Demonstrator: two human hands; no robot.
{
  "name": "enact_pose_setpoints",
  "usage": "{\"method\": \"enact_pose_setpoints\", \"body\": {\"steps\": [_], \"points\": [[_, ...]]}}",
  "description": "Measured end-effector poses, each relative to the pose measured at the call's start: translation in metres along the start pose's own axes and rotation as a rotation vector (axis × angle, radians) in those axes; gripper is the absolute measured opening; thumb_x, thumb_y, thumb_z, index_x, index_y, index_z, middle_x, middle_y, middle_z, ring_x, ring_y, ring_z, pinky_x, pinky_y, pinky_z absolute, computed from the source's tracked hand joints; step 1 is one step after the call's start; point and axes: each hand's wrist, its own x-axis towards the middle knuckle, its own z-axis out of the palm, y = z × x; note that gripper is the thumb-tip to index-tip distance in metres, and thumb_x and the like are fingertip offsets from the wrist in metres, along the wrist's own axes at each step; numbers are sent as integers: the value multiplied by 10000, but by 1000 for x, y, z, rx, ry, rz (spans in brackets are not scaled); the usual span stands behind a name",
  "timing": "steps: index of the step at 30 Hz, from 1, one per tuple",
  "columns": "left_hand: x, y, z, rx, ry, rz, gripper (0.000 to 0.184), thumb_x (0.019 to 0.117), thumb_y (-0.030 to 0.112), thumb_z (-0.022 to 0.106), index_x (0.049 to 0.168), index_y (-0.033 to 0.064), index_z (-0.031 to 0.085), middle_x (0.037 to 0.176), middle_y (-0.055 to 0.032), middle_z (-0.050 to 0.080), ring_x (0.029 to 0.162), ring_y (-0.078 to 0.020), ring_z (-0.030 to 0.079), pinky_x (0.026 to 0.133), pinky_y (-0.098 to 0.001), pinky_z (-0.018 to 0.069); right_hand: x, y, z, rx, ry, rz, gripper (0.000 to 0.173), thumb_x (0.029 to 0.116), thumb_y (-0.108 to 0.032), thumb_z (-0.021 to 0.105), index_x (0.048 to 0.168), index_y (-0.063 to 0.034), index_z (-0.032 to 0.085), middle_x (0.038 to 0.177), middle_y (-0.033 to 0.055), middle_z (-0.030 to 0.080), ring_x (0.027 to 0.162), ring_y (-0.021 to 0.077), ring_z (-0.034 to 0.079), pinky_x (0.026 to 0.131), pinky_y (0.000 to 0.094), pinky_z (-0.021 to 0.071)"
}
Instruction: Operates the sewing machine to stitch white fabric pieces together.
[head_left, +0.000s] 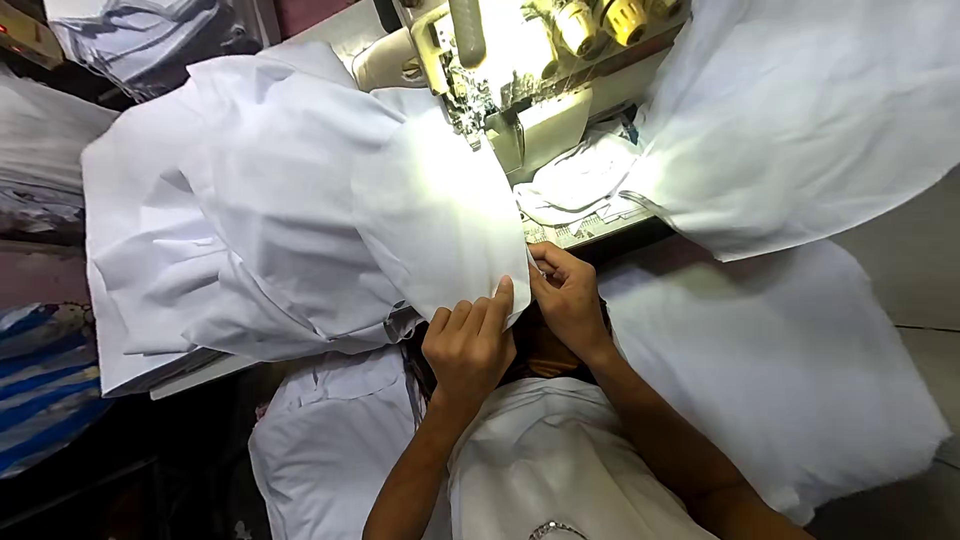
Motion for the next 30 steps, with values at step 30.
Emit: {"method": "enact_pose_setpoints", "body": {"steps": [30], "points": [[20,13,19,-64,-7,-157,211,849,85,692,1040,29,764,845,-75,734,652,-189,645,559,-325,468,12,-4,10,-24,27,-76,91,1012,-75,613,1052,-34,683,788,-11,699,655,5,636,603,163,540]]}}
